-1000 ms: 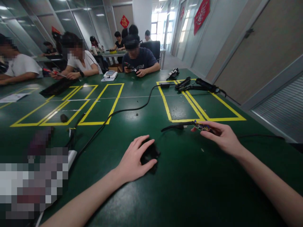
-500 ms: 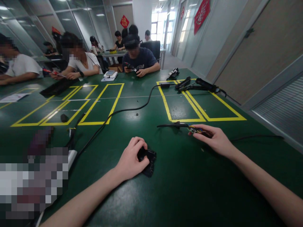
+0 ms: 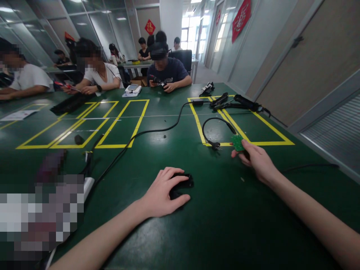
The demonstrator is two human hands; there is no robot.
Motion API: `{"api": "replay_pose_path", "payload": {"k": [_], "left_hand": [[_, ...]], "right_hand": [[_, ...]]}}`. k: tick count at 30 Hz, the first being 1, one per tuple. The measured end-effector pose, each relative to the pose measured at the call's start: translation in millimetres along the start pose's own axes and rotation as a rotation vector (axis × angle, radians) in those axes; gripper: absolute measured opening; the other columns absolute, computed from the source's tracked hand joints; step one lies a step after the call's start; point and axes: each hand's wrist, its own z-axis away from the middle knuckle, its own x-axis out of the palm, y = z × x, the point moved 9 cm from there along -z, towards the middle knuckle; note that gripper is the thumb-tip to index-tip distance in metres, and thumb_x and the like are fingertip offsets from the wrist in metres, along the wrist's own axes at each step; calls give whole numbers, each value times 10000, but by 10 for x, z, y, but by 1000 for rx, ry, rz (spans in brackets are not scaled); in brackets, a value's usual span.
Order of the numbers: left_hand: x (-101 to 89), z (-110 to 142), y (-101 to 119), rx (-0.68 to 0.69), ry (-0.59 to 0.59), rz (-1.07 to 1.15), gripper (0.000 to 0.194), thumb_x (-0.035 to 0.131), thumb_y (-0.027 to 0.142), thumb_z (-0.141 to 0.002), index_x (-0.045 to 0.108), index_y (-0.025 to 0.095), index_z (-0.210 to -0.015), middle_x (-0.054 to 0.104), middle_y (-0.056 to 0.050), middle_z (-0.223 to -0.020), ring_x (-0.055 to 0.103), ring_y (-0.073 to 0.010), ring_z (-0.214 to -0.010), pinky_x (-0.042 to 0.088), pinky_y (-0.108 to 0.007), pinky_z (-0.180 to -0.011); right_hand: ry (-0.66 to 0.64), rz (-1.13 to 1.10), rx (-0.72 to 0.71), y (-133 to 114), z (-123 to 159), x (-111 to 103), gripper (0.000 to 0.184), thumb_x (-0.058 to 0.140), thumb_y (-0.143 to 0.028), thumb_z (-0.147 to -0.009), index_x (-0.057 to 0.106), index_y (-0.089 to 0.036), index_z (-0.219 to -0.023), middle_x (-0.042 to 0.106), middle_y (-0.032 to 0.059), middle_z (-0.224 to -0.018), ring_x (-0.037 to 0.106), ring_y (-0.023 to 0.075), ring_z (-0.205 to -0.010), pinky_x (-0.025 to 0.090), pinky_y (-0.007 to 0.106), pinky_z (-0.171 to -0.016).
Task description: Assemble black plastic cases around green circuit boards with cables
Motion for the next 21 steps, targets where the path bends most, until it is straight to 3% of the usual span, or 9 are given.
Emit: {"api": "replay_pose_path", "payload": {"k": [3, 6, 9, 12, 14, 16, 19, 20, 21], "left_hand": [[8, 28, 8, 15, -16, 158, 461, 618, 402, -987, 588, 271, -1427, 499, -140, -1556, 446, -347, -1431, 396, -577, -1169], [-19, 56, 3, 17, 19, 315, 431, 496, 435, -1044, 554, 278, -1441, 440, -140, -1595, 390, -342, -1482, 366, -567, -1193], [-163, 87, 10, 46, 193, 334, 372, 484, 475, -1038, 594, 240, -1304, 526, -154, -1464, 475, -336, -1384, 415, -532, -1142], [-338, 142, -24, 28, 426, 268, 284, 554, 460, -992, 582, 207, -1119, 621, -116, -1154, 596, -276, -1109, 502, -435, -986], [-416, 168, -87, -44, 528, 220, 175, 572, 384, -980, 552, 209, -986, 612, -51, -937, 608, -214, -891, 516, -352, -837], [-505, 180, -101, -75, 593, 142, 155, 587, 295, -958, 502, 218, -855, 545, 6, -775, 553, -167, -718, 477, -300, -707], [-567, 114, 82, 108, 506, -8, 98, 602, 230, -887, 528, 213, -825, 566, -14, -778, 557, -187, -749, 468, -316, -702], [-546, 78, 120, 156, 421, -29, 26, 571, 215, -870, 580, 202, -890, 629, -57, -884, 599, -215, -848, 492, -347, -766], [-489, 42, 163, 215, 300, -35, 115, 545, 215, -855, 615, 196, -944, 662, -80, -949, 613, -228, -888, 501, -368, -800]], "right_hand": [[91, -39, -22, -111, -98, 3, 654, 534, -824, -860, 660, -190, -757, 484, -12, -521, 227, 86, -393, 167, 242, -376], [124, 117, -241, -478, 0, 186, 619, 506, -750, -934, 684, -190, -742, 489, -8, -525, 354, 119, -434, 278, 247, -408], [-209, 284, -519, -788, 347, 770, 475, 521, -589, -1010, 753, -180, -941, 713, 51, -782, 617, 173, -651, 487, 268, -606], [-625, 412, -688, -790, 811, 1298, 394, 554, -469, -1034, 700, -187, -1268, 779, 85, -1026, 714, 196, -866, 533, 285, -771], [-723, 482, -708, -705, 965, 1429, 385, 555, -418, -1046, 667, -176, -1323, 777, 92, -1053, 722, 190, -881, 528, 281, -783], [-725, 527, -705, -640, 1010, 1460, 377, 558, -404, -1047, 663, -169, -1322, 773, 91, -1037, 727, 191, -881, 527, 278, -779], [-711, 564, -717, -606, 1052, 1471, 375, 554, -407, -1046, 662, -183, -1326, 771, 92, -1051, 735, 200, -902, 533, 280, -780], [-712, 576, -726, -605, 1075, 1478, 375, 547, -406, -1048, 660, -184, -1330, 771, 93, -1055, 739, 201, -901, 535, 279, -774], [-717, 589, -735, -605, 1102, 1487, 378, 541, -406, -1050, 658, -183, -1332, 772, 93, -1052, 743, 202, -896, 536, 278, -764]]}}
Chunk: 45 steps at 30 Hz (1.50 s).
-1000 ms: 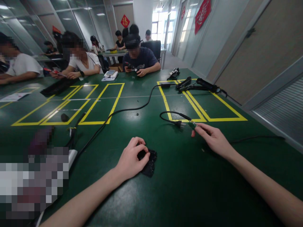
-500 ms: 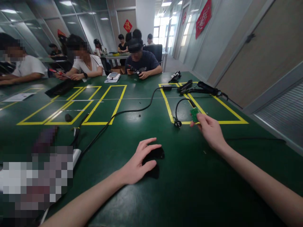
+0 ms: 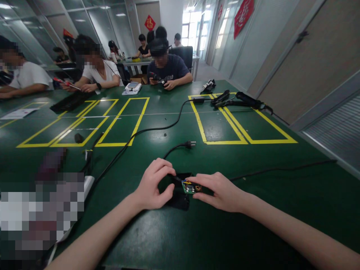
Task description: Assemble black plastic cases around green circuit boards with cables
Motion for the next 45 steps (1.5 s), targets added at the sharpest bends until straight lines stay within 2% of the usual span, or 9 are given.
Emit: {"api": "replay_pose_path", "payload": {"k": [3, 6, 12, 18, 20, 23, 29, 36, 45], "left_hand": [[144, -2, 27, 86, -258, 1, 218, 575, 262, -806, 660, 197, -996, 709, -73, -935, 626, -231, -857, 482, -381, -798], [217, 14, -58, 41, -347, -61, 246, 679, 345, -793, 691, 210, -999, 726, -55, -907, 644, -237, -883, 471, -395, -857], [313, 52, -182, -31, -329, -205, 551, 850, 485, -763, 681, 206, -1208, 713, -116, -1243, 609, -330, -1204, 458, -495, -1057], [411, 90, -217, -76, -261, -246, 766, 803, 608, -808, 580, 176, -1401, 577, -193, -1473, 492, -389, -1382, 420, -592, -1140], [412, 86, -208, -86, -243, -206, 699, 770, 582, -849, 583, 195, -1400, 569, -182, -1476, 501, -378, -1365, 442, -585, -1127], [335, 65, -209, -103, -185, -117, 404, 644, 416, -966, 635, 201, -1307, 627, -152, -1363, 573, -315, -1253, 509, -512, -1068], [239, 35, -244, -68, -129, -70, 142, 633, 285, -963, 712, 202, -1048, 689, -95, -1072, 650, -236, -1002, 563, -397, -901], [294, 32, -243, -55, -165, -166, 165, 587, 272, -1015, 717, 193, -952, 729, -69, -918, 666, -209, -844, 544, -352, -783], [326, 47, -322, -125, -158, -240, 205, 532, 300, -1058, 702, 201, -999, 738, -58, -929, 667, -208, -865, 543, -346, -809]], "right_hand": [[-19, 42, -10, -59, 28, 46, 383, 540, -410, -1048, 654, -187, -1338, 781, 93, -1046, 755, 205, -887, 540, 277, -737], [3, 53, -14, -74, 44, 52, 366, 549, -387, -1043, 647, -198, -1340, 787, 99, -1115, 766, 210, -937, 555, 280, -758], [85, 77, 8, 19, -2, 33, 324, 583, -340, -1023, 651, -198, -1307, 763, 111, -1227, 758, 231, -1068, 599, 305, -824], [187, 68, 77, 70, -28, 23, 312, 632, -309, -973, 668, -200, -1263, 729, 123, -1257, 754, 244, -1064, 629, 347, -852], [205, 30, 90, 65, -28, 23, 359, 665, -296, -933, 659, -210, -1281, 708, 126, -1285, 748, 254, -1079, 631, 371, -883], [222, -17, 121, 77, -28, 10, 532, 729, -320, -864, 606, -231, -1374, 638, 143, -1406, 734, 283, -1122, 630, 423, -915], [184, -20, 151, 96, -35, 26, 609, 689, -279, -850, 568, -259, -1447, 590, 134, -1492, 732, 289, -1133, 612, 444, -949], [108, 69, 217, 95, -37, 47, 638, 600, -247, -815, 565, -223, -1452, 563, 137, -1533, 763, 271, -986, 621, 420, -854], [95, 192, 254, 142, -22, 15, 736, 567, -196, -749, 541, -233, -1484, 563, 132, -1532, 756, 236, -841, 606, 375, -770]]}}
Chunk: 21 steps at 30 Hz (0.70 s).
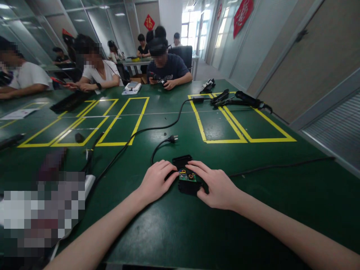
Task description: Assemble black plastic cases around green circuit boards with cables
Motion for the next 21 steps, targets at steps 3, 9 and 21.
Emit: {"api": "replay_pose_path", "payload": {"k": [3, 9, 21], "left_hand": [[14, -1, -12, -13, 1, -27, 212, 520, 307, -1067, 695, 203, -1007, 738, -59, -960, 666, -209, -888, 539, -344, -809], [7, -10, -42, -18, 41, -98, 206, 533, 316, -1074, 686, 196, -1003, 736, -57, -953, 661, -215, -861, 518, -353, -792], [55, -17, -31, -10, -46, 42, 126, 555, 229, -1045, 672, 199, -1013, 698, -60, -1028, 637, -221, -964, 551, -353, -857]], "right_hand": [[-10, -44, -14, 15, -4, 9, 716, 575, -223, -778, 524, -221, -1493, 561, 146, -1526, 762, 263, -907, 617, 405, -801], [57, -244, -71, 95, -22, -62, 656, 671, -270, -817, 525, -239, -1455, 629, 112, -1444, 700, 288, -1201, 587, 457, -1003], [177, -235, -34, 234, -91, -96, 378, 726, -237, -869, 664, -225, -1243, 760, 82, -1186, 753, 247, -1049, 621, 373, -885]]}}
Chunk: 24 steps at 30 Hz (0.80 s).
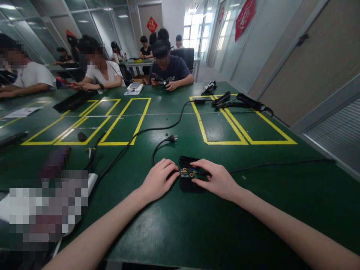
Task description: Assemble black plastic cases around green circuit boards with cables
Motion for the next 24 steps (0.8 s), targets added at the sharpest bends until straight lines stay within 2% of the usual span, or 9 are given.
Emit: {"api": "replay_pose_path", "payload": {"k": [6, 11, 14, 17, 20, 24], "left_hand": [[-1, 6, -15, 7, 9, 37, 128, 548, 213, -1042, 673, 190, -1027, 704, -72, -1039, 637, -229, -978, 549, -368, -877], [-100, 22, 24, 47, 112, 83, 167, 529, 245, -1066, 678, 182, -1026, 720, -76, -1001, 648, -220, -935, 541, -353, -848], [-162, 32, 44, 58, 162, 117, 182, 532, 261, -1068, 689, 179, -1024, 721, -75, -957, 654, -214, -903, 538, -347, -830], [-200, 37, 76, 82, 169, 162, 182, 544, 257, -1061, 696, 172, -1008, 714, -68, -901, 653, -202, -856, 532, -329, -788], [-203, 44, 145, 135, 117, 205, 170, 545, 240, -1049, 690, 165, -999, 711, -73, -886, 645, -196, -827, 526, -319, -753], [-146, 72, 224, 180, 5, 245, 143, 544, 196, -1023, 681, 160, -1004, 713, -83, -901, 641, -197, -828, 526, -319, -740]], "right_hand": [[-13, -5, -14, 41, -21, 29, 337, 715, -270, -901, 687, -236, -1235, 773, 70, -1192, 764, 242, -1036, 626, 353, -887], [54, -15, -26, -23, 3, -126, 299, 536, -288, -1011, 662, -240, -1278, 743, 95, -1273, 743, 247, -1097, 624, 353, -867], [59, 8, 16, 23, 14, -258, 235, 501, -296, -1018, 710, -222, -1095, 781, 86, -1036, 755, 229, -859, 604, 332, -701], [-8, 24, 30, 74, 25, -320, 288, 500, -316, -1024, 708, -210, -854, 733, 44, -755, 672, 183, -619, 520, 294, -572], [-83, 8, -56, 11, 53, -325, 328, 502, -321, -1033, 696, -196, -800, 706, 31, -700, 630, 151, -568, 464, 269, -552], [-218, -9, -136, -71, 106, -227, 366, 456, -329, -1064, 693, -193, -820, 718, 35, -729, 638, 138, -593, 455, 254, -580]]}}
